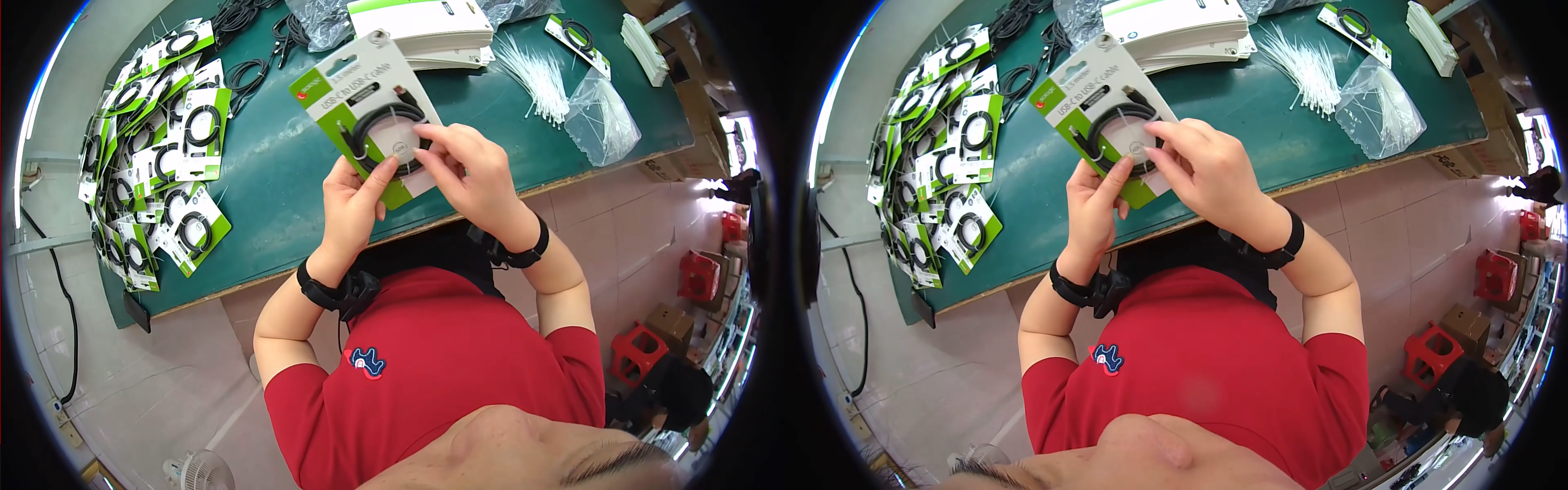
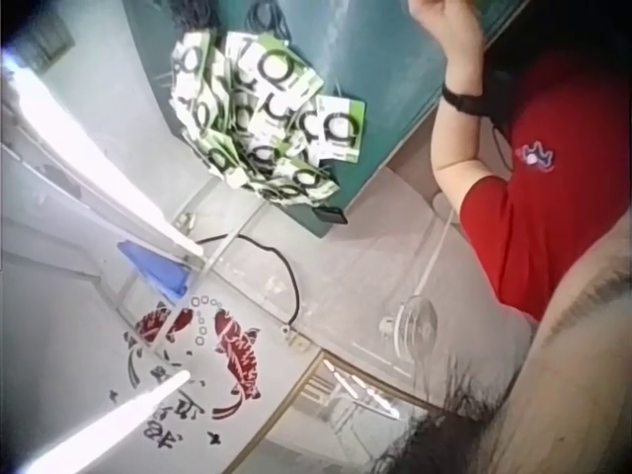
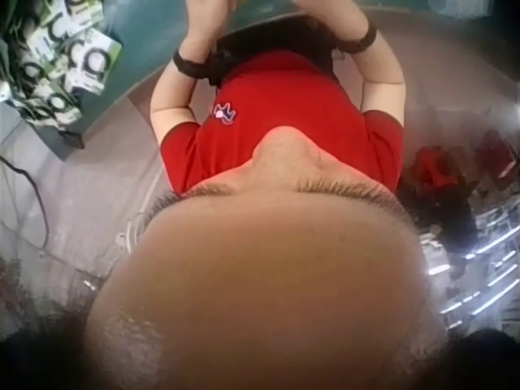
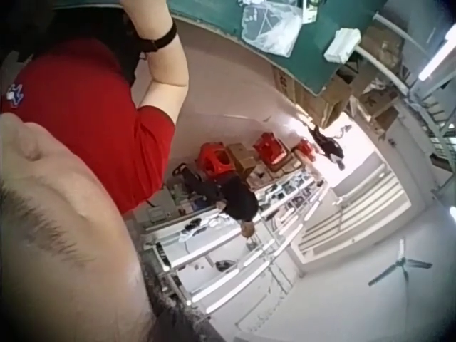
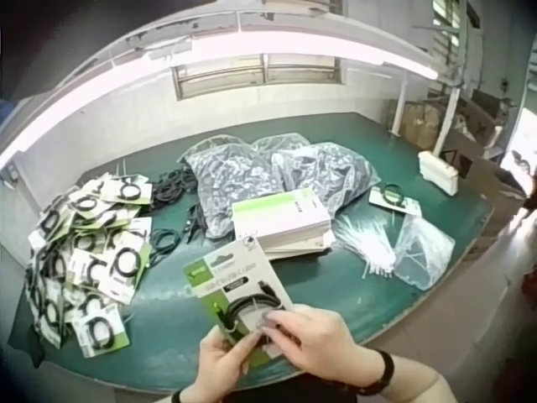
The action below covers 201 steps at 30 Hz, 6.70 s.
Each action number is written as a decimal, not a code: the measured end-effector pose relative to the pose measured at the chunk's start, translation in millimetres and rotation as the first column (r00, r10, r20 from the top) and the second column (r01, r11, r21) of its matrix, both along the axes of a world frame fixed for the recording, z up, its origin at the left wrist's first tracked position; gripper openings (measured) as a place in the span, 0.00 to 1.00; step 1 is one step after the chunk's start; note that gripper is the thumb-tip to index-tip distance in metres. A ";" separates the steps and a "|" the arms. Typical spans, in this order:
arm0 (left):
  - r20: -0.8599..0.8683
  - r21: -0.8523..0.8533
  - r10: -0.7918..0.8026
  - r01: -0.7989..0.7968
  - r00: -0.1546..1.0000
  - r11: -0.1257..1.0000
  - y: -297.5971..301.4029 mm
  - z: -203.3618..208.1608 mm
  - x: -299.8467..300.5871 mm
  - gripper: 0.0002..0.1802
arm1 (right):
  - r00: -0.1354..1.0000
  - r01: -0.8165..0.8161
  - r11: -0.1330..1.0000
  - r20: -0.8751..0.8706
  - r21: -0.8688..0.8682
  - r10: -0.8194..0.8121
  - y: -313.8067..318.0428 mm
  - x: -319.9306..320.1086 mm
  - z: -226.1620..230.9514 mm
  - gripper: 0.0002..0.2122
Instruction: The person secures a coiled cable to a cardboard backing by threading a zip tie through the holes and tightening it. After setting the packaged cable aside, they pick up another cable, coil it by hand, and repeat the process with a new backing and zip tie.
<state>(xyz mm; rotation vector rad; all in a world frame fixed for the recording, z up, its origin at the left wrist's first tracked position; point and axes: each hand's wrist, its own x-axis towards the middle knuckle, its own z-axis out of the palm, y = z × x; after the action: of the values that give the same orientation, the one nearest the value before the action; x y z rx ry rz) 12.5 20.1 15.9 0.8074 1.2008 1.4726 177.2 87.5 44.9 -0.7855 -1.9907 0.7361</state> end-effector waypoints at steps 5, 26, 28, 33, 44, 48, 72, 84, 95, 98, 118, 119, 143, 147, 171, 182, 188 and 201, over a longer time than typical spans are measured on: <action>-0.103 0.044 -0.020 0.025 0.994 0.999 1.1 -9.2 -2.4 0.13 | 0.994 -0.104 0.979 0.059 0.177 0.095 12.5 -0.5 -6.3 0.07; -0.773 0.585 0.423 0.270 0.473 0.765 4.6 -16.7 -19.3 0.17 | 0.848 -0.531 0.131 -0.525 -0.837 0.079 9.5 17.9 -37.4 0.07; -0.758 0.575 0.392 0.249 0.521 0.780 5.2 -19.0 -17.6 0.17 | 0.881 -0.467 0.322 -0.467 -0.824 0.084 4.7 16.3 -37.7 0.05; -0.785 0.471 0.288 0.225 0.548 0.853 3.2 -17.8 -15.1 0.17 | 0.887 -0.461 0.303 -0.442 -0.834 0.132 5.8 25.8 -41.2 0.04; -0.432 0.031 -0.042 0.062 0.901 0.998 2.2 -21.7 -4.6 0.11 | 0.874 -0.458 0.251 -0.381 -0.853 0.300 10.4 38.0 -18.1 0.03; -0.124 -0.051 -0.107 0.101 0.987 0.994 3.7 -20.4 0.1 0.12 | 0.844 -0.515 0.305 -0.412 -0.801 0.343 12.3 42.2 -17.0 0.02; 0.434 -0.293 -0.173 0.321 0.884 0.901 7.1 -21.4 -18.0 0.17 | 0.906 -0.424 0.819 -0.190 -0.387 0.379 16.7 35.1 -23.3 0.03; 0.442 -0.300 -0.149 0.303 0.884 0.905 8.7 -30.7 -24.1 0.16 | 0.954 -0.281 0.941 -0.158 -0.191 0.253 13.9 18.7 -43.9 0.06; 0.441 -0.300 -0.171 0.324 0.881 0.897 10.1 -35.9 -25.8 0.15 | 0.977 -0.207 0.977 -0.058 -0.049 0.204 13.0 10.3 -52.8 0.07; 0.442 -0.300 -0.167 0.321 0.881 0.898 9.3 -35.6 -26.9 0.15 | 0.980 -0.191 0.981 -0.064 -0.032 0.188 12.1 7.3 -54.3 0.07; 0.423 -0.301 -0.127 0.271 0.897 0.914 4.3 -25.4 -36.1 0.15 | 0.969 -0.202 0.962 0.180 0.182 0.169 4.6 4.9 -37.3 0.08; 0.420 -0.290 -0.123 0.262 0.899 0.920 2.6 -24.9 -37.3 0.15 | 0.984 -0.161 0.982 0.096 0.102 0.151 3.8 7.5 -36.1 0.09; 0.563 -0.198 -0.210 0.377 0.799 0.904 -11.2 3.7 -20.5 0.16 | 0.955 -0.296 0.954 0.027 0.052 0.295 8.5 32.5 -65.5 0.15; 0.625 -0.167 -0.235 0.422 0.744 0.891 -16.5 3.7 -20.5 0.15 | 0.947 -0.320 0.934 0.051 0.156 0.316 7.6 31.9 -63.6 0.16; -0.065 -0.255 0.040 -0.055 0.997 0.965 -35.3 60.2 -165.3 0.14 | 0.958 -0.192 0.971 0.243 0.140 0.154 -34.4 40.5 -10.4 0.04; 0.066 0.075 0.695 -0.699 0.716 0.712 113.5 129.0 -453.9 0.14 | 0.962 0.007 0.997 0.271 0.078 -0.028 -9.1 42.0 1.1 0.03; -0.078 0.144 0.784 -0.772 0.615 0.620 179.1 79.8 -458.9 0.20 | 0.941 0.106 0.994 0.325 -0.007 -0.098 27.2 25.9 -2.6 0.03; -0.984 0.180 0.171 -0.283 -0.056 0.942 431.0 27.9 -416.1 0.46 | 0.927 0.241 0.968 0.313 -0.074 -0.207 101.0 -21.9 -18.0 0.04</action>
<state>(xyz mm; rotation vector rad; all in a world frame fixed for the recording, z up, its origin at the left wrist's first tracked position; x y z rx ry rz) -403.6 451.0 43.8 1.8686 2.6178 0.8257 155.3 188.5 26.9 -1.2347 -2.0932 0.6231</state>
